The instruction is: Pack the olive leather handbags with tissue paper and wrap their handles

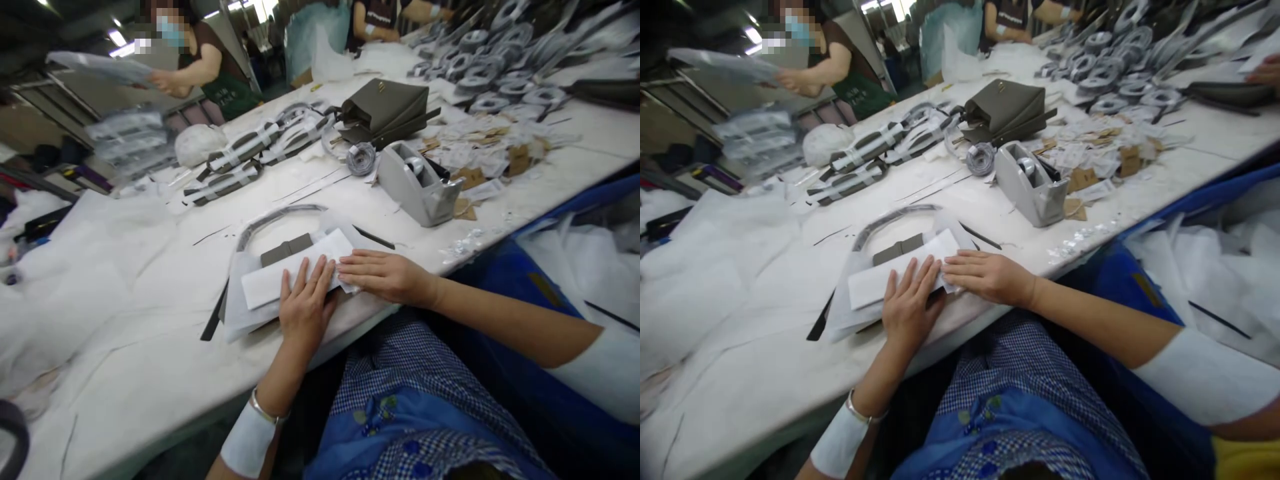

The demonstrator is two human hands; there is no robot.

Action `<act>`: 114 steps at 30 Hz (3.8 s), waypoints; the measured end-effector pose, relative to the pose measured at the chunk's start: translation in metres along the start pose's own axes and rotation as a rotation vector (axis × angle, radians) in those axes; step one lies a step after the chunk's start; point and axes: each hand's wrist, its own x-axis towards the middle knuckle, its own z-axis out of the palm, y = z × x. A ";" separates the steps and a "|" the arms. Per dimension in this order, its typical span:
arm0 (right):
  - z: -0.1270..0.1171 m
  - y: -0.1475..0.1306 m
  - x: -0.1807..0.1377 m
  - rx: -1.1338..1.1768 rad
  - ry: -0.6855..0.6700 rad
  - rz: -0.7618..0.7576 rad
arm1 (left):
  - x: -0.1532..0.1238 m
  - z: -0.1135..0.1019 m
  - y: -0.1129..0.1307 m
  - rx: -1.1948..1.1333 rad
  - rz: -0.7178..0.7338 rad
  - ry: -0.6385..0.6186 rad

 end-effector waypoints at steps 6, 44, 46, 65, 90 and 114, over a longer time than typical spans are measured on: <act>-0.017 -0.006 0.007 0.045 0.034 0.128 | 0.001 0.002 0.001 -0.005 -0.002 0.003; 0.021 0.019 -0.006 0.019 0.147 0.137 | 0.010 0.019 0.019 -0.054 -0.119 0.175; 0.013 0.015 -0.005 0.005 0.112 0.125 | 0.009 0.020 0.019 -0.050 -0.121 0.174; 0.002 -0.032 -0.052 -0.051 0.057 0.149 | 0.010 0.019 0.022 -0.116 -0.120 0.152; -0.044 -0.038 0.041 -0.042 0.011 0.294 | 0.006 0.016 0.022 -0.112 -0.074 0.138; 0.010 0.041 0.079 0.039 -0.199 0.511 | 0.012 0.010 0.010 -0.126 0.034 0.167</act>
